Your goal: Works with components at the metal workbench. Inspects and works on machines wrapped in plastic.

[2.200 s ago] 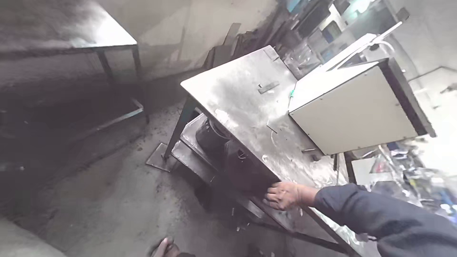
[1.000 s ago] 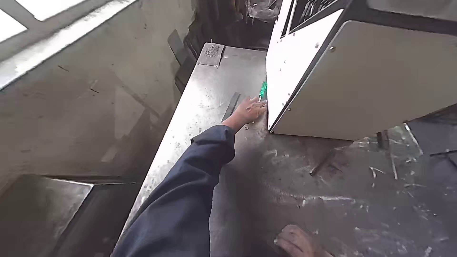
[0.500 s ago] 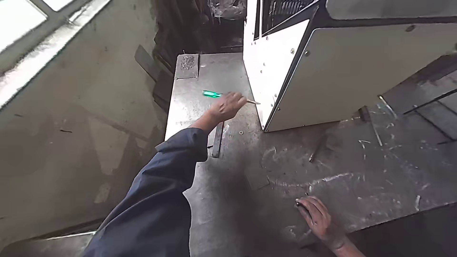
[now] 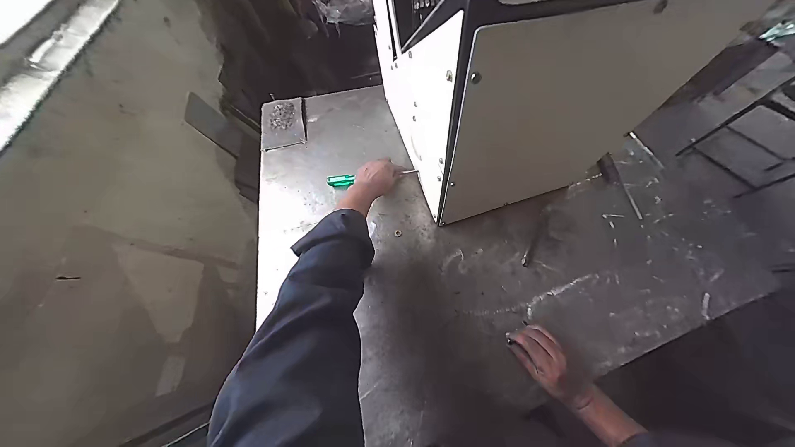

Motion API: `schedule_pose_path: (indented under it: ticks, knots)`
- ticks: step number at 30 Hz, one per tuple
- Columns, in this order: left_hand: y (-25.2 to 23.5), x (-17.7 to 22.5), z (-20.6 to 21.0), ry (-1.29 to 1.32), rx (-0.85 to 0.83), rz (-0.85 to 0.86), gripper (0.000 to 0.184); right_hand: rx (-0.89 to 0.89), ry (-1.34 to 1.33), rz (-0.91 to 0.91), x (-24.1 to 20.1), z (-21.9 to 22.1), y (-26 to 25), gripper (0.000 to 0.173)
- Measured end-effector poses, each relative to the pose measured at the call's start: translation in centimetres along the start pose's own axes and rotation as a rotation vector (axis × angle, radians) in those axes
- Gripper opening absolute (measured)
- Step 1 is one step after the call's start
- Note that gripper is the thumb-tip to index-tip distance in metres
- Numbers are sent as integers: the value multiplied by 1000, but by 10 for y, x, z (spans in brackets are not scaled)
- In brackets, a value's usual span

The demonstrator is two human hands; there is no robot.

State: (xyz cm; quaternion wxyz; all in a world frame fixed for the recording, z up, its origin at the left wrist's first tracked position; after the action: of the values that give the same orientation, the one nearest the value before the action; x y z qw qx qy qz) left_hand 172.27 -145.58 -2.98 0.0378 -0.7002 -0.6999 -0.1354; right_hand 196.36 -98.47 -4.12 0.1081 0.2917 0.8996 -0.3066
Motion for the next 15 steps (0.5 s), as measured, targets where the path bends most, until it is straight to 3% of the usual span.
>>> schedule_pose_path:
  ticks: [7,15]
  knots:
    - [24,20,0,83,-13,94,27,-5,-39,12,0,1,1,20]
    - [120,59,18,237,-128,187,18,23,-24,7,0,1,0,21]
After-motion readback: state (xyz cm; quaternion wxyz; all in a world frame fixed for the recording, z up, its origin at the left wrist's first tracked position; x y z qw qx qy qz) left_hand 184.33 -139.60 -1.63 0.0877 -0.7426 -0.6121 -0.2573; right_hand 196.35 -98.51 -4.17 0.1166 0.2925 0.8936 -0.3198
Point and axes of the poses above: each hand's wrist, its own y-axis away from the middle knuckle, its own z-axis out of the palm, x = y × z, the point moved 7 cm from there along -y, towards the middle knuckle, and after that the axes turned 6 degrees about z, right-handed, at the moved point
